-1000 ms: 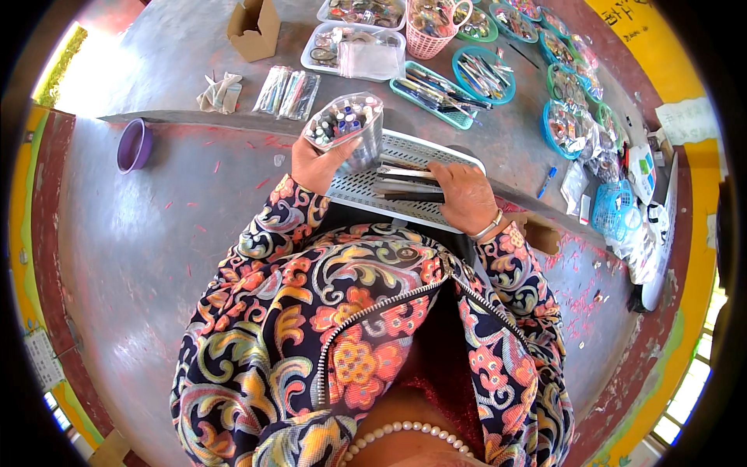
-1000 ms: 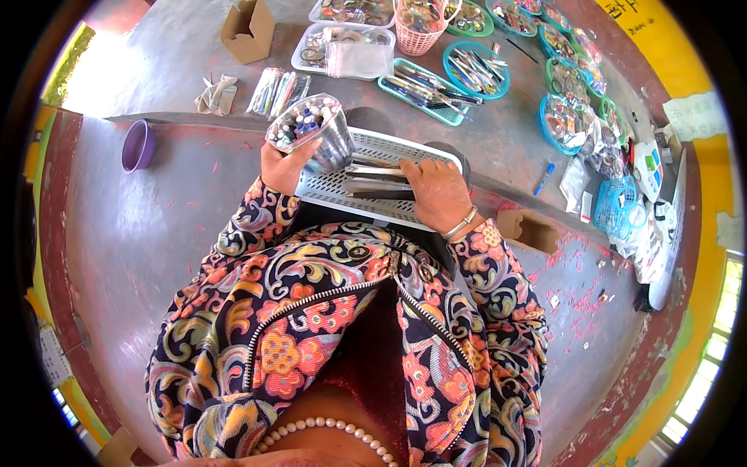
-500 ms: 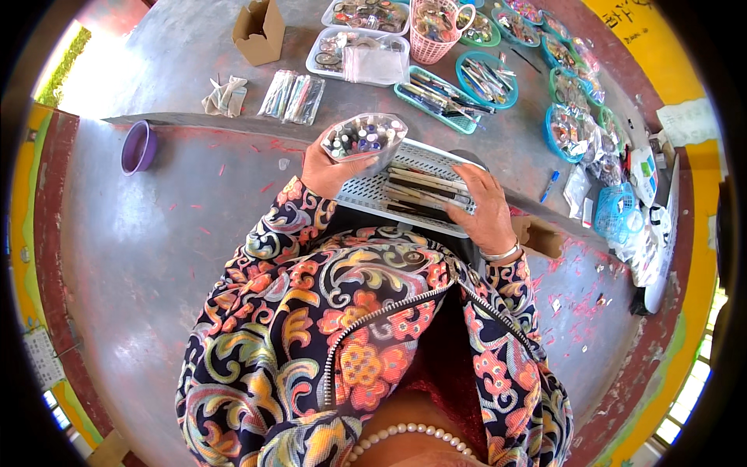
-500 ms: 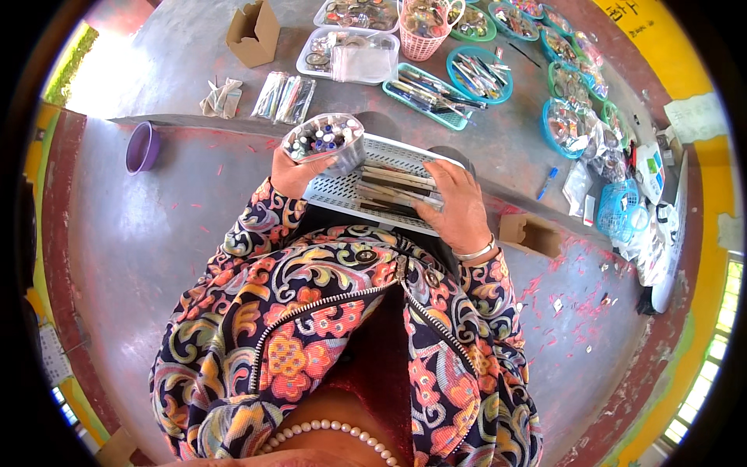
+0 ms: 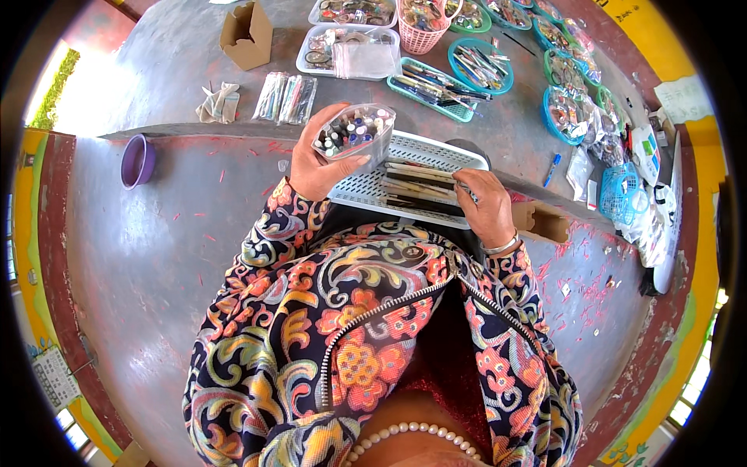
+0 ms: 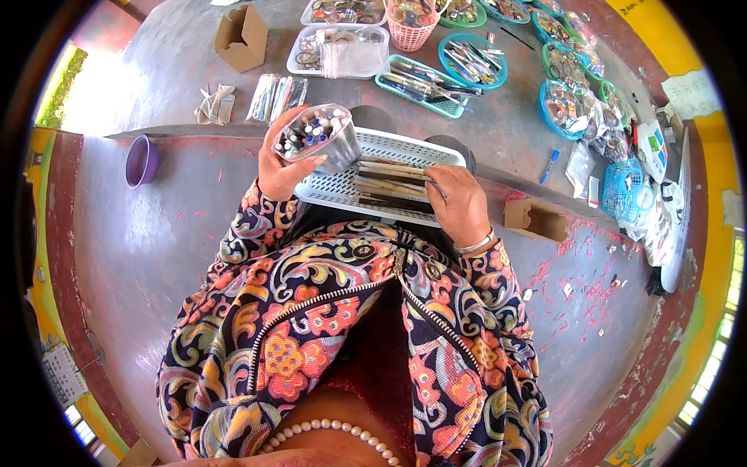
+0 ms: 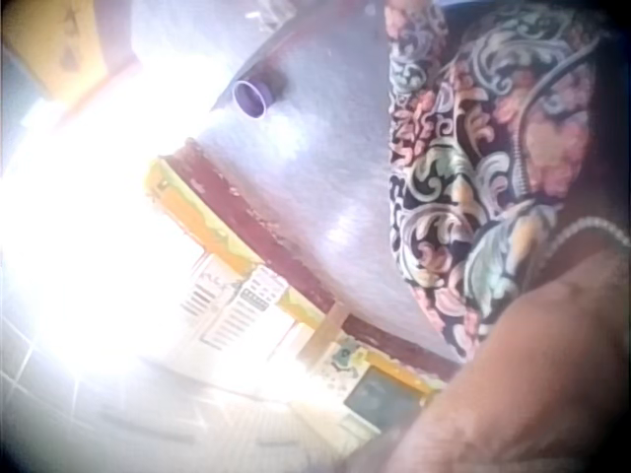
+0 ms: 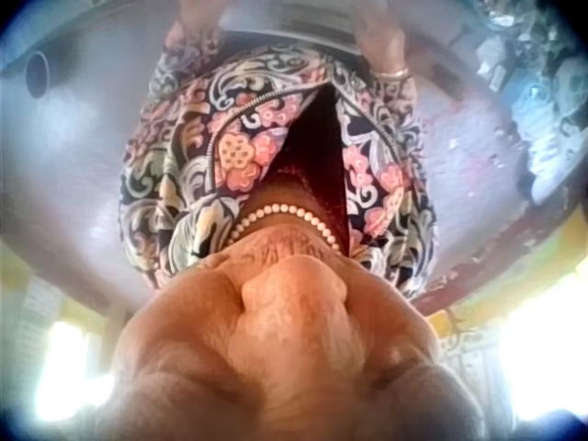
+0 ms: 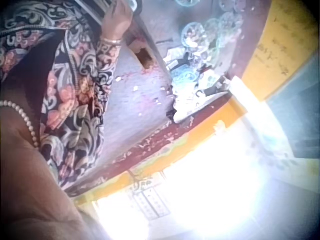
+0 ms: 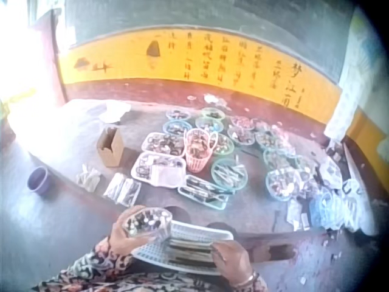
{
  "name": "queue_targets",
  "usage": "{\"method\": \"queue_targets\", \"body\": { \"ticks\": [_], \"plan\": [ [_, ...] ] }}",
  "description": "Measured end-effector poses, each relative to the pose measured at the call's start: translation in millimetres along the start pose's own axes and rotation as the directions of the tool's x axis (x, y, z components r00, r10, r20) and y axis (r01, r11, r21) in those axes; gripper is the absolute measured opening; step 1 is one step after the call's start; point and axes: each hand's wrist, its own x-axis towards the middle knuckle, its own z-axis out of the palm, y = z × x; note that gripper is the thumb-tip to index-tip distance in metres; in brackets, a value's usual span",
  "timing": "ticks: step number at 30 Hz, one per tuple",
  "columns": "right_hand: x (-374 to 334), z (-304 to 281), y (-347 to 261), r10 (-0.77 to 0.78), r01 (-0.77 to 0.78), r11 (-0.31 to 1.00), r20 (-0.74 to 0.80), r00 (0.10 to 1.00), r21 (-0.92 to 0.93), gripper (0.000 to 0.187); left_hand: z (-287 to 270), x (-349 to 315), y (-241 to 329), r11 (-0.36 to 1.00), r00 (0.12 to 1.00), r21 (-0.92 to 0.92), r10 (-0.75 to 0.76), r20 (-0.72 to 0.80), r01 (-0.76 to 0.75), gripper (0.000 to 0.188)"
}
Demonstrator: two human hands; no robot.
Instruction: The person sits at a table and organizes various stationery items. They pick up pens and markers from a white plastic basket, inspect them, and place them into a clear plastic container. The person also handles small plastic bags and other items on the table.
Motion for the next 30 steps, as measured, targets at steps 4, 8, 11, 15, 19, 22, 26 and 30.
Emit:
{"method": "queue_targets", "body": {
  "ticks": [4, 8, 11, 15, 19, 22, 26, 30],
  "plan": [
    [9, 4, -4, -0.042, 0.051, 0.989, 0.068, 0.997, -0.139, 0.022, 1, -3, -1, 0.999, 1.0, 0.042, 0.016, -0.015, -0.016, 0.078],
    [10, 6, -3, -0.036, 0.062, 0.977, 0.132, 0.991, -0.203, 0.023, 0, -7, 2, 0.977, 0.999, 0.21, 0.035, 0.039, -0.042, 0.072],
    [6, 7, 3, -0.004, 0.026, 0.985, 0.128, 0.992, -0.168, 0.02, -2, -10, 0, 0.972, 0.997, 0.231, 0.014, 0.07, -0.03, 0.071],
    [4, 6, 6, 0.014, -0.011, 0.996, 0.036, 0.999, -0.087, 0.016, -3, -11, 1, 0.974, 0.995, 0.217, 0.04, 0.089, -0.058, 0.072],
    [2, -9, 4, 0.225, -0.228, 0.949, 0.039, 0.974, 0.216, 0.017, -3, -12, 6, 0.983, 0.996, 0.182, 0.004, 0.093, -0.021, 0.073],
    [1, -25, 6, 0.502, -0.503, 0.779, 0.109, 0.858, 0.373, 0.017, -1, -14, 4, 0.985, 0.998, 0.17, 0.012, 0.06, -0.022, 0.068],
    [5, -33, -1, 0.484, -0.3, 0.503, 0.023, 0.875, 0.81, 0.016, -4, -15, -1, 0.981, 0.996, 0.19, 0.022, 0.085, -0.038, 0.076],
    [5, -36, 2, 0.326, 0.002, -0.062, 0.018, 0.945, 0.998, 0.018, -2, -16, -1, 0.972, 0.995, 0.229, 0.029, 0.098, -0.051, 0.073]
  ]
}}
